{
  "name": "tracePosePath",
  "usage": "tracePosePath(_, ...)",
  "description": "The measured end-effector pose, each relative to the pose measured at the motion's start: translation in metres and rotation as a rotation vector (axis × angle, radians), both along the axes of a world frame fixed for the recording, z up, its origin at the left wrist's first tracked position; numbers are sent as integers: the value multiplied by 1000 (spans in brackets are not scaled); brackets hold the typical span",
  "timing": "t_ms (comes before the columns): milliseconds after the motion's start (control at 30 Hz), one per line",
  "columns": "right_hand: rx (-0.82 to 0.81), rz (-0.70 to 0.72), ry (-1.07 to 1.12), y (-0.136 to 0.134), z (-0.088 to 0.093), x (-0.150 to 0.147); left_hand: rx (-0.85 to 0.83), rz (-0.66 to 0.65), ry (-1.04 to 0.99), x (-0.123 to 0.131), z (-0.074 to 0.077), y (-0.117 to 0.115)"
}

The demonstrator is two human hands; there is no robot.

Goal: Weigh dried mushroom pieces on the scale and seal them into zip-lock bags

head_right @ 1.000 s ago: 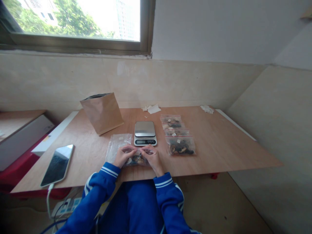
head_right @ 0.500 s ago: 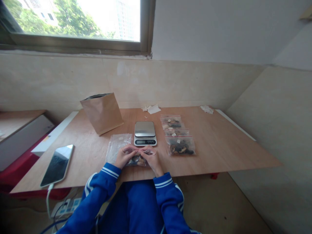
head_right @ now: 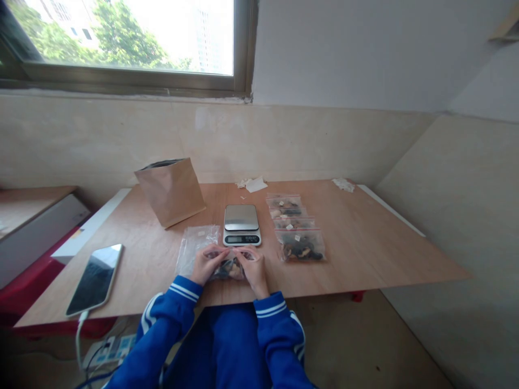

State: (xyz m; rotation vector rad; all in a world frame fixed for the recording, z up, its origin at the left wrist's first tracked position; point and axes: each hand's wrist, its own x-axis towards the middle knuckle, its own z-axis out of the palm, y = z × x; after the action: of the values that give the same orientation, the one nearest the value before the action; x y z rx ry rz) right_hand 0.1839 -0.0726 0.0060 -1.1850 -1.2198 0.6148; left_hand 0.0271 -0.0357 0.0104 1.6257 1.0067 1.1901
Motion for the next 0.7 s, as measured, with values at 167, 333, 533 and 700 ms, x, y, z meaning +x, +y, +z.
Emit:
tracePosePath(167,-35,-3,39,1,0,-1,-49,-3,-12,1,1,0)
tracePosePath(333,-133,-52,159,2,-5,5,-138,52,-78,-1,2,3)
tracePosePath(533,-133,-112,130,0,-7,6,-117,34,-71,-1,1,4)
tracePosePath(700,-146,-103,154,1,-7,7,-149,40,-79,-1,-4,5)
